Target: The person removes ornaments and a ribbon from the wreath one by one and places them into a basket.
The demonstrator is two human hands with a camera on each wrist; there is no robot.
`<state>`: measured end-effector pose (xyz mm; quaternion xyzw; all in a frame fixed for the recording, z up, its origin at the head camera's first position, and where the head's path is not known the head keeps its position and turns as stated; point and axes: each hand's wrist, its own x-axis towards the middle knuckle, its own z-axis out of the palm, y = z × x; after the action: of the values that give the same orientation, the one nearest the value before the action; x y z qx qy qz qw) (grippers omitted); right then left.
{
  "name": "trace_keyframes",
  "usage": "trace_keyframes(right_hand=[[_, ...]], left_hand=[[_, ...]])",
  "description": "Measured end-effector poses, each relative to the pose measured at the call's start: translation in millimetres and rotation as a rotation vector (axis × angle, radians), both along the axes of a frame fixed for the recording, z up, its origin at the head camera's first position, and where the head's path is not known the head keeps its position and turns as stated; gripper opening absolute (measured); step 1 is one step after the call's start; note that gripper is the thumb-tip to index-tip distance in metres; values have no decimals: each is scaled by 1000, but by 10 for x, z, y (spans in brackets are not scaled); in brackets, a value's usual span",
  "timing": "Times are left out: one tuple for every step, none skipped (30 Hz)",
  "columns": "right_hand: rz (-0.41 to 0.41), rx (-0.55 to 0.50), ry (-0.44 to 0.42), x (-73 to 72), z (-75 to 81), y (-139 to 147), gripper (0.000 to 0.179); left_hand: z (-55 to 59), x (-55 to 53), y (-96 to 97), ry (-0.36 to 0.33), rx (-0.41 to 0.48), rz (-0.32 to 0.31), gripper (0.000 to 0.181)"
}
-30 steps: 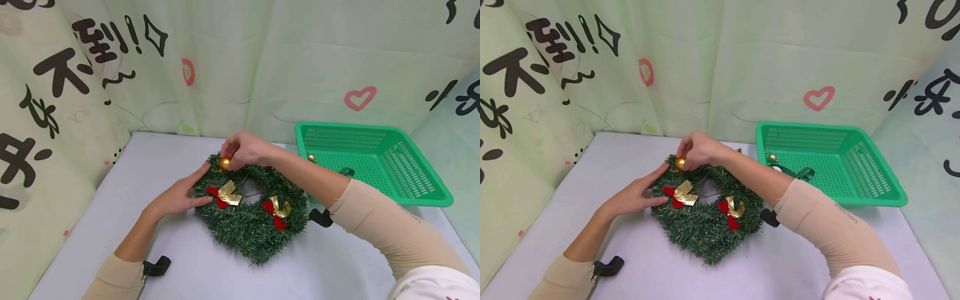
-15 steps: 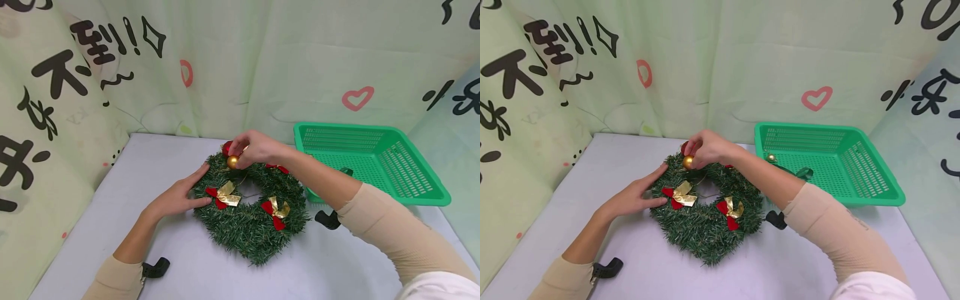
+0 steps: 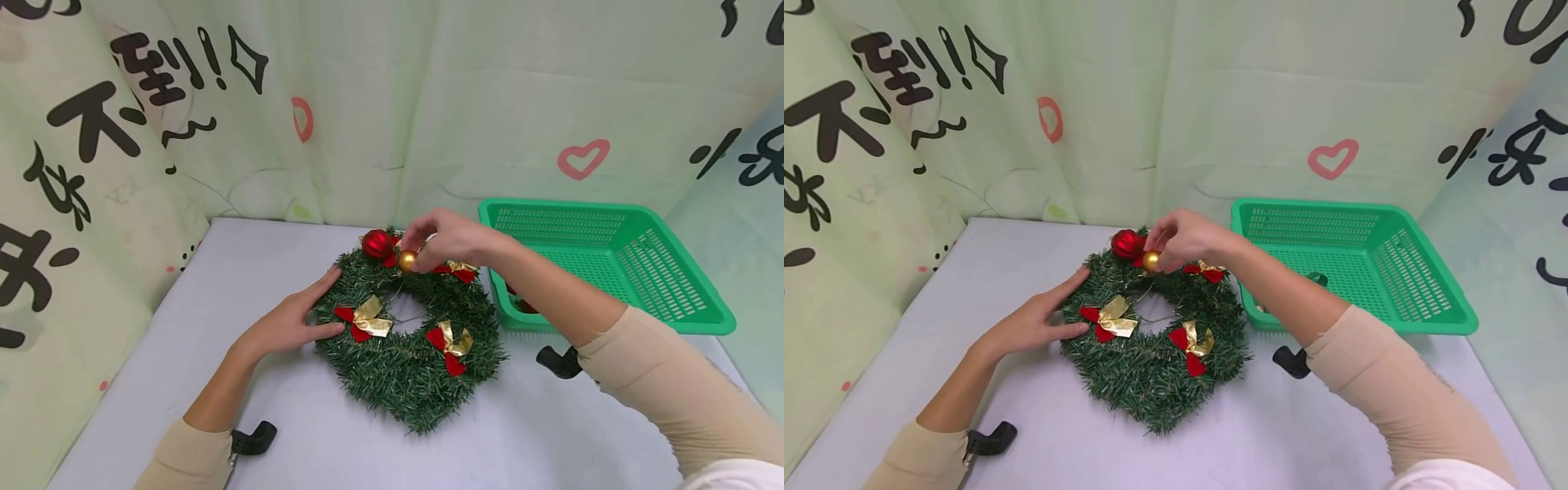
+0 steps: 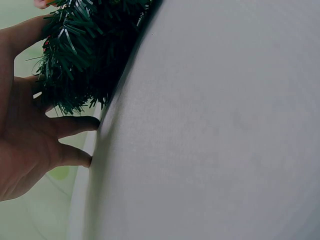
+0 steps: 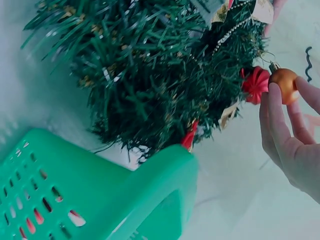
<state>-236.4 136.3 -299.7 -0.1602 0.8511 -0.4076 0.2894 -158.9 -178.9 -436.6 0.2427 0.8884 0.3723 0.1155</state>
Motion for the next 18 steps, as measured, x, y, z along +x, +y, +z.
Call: trace_keyframes(right_hand=[[-2, 2, 2, -1, 5, 25, 33], [-9, 2, -1, -1, 11, 49, 33], [-16, 3, -3, -2, 16, 71, 33], [-21, -1, -7, -5, 16, 96, 33], [-26, -3, -7, -5, 19, 120, 33], [-30, -4, -7, -6, 21, 143, 32], [-30, -5, -5, -5, 27, 161, 32], [-34, -6, -2, -3, 34, 180, 32], [-37, -5, 2, -3, 38, 200, 31], [-39, -7, 4, -1, 41, 219, 31], [-44, -5, 7, 3, 47, 240, 31], [-48, -4, 7, 6, 53, 260, 31], [-53, 2, 11, 9, 61, 283, 31], [-60, 7, 13, 11, 67, 307, 31], [-67, 12, 14, 11, 75, 333, 31], [-74, 14, 14, 13, 87, 358, 31], [-81, 16, 16, 14, 102, 384, 31], [-85, 16, 19, 14, 115, 409, 32]], left_hand=[[0, 1, -1, -1, 1, 0, 97], [0, 2, -2, -2, 1, 1, 97], [0, 2, -2, -1, 1, 1, 97], [-2, 0, -1, -1, 0, 0, 97], [-1, -1, 1, -2, -1, 0, 97], [-3, -3, 2, -2, -1, 0, 97], [-2, -2, -1, -3, -1, 1, 97], [-2, -3, -3, -2, 0, 1, 97], [-4, -4, -6, -1, 0, 1, 98], [-2, -2, -7, -2, 2, 1, 98], [-3, -2, -8, -2, 3, 1, 98], [-6, -2, -9, -1, 3, 1, 98], [-7, -2, -8, -1, 4, 1, 98], [-8, -2, -7, 0, 4, 0, 98], [-7, -1, -7, 0, 4, 0, 98], [-3, 1, -6, -2, 4, 1, 98], [-2, 0, -4, -1, 2, 1, 98], [2, 1, -3, 0, 1, 0, 98]])
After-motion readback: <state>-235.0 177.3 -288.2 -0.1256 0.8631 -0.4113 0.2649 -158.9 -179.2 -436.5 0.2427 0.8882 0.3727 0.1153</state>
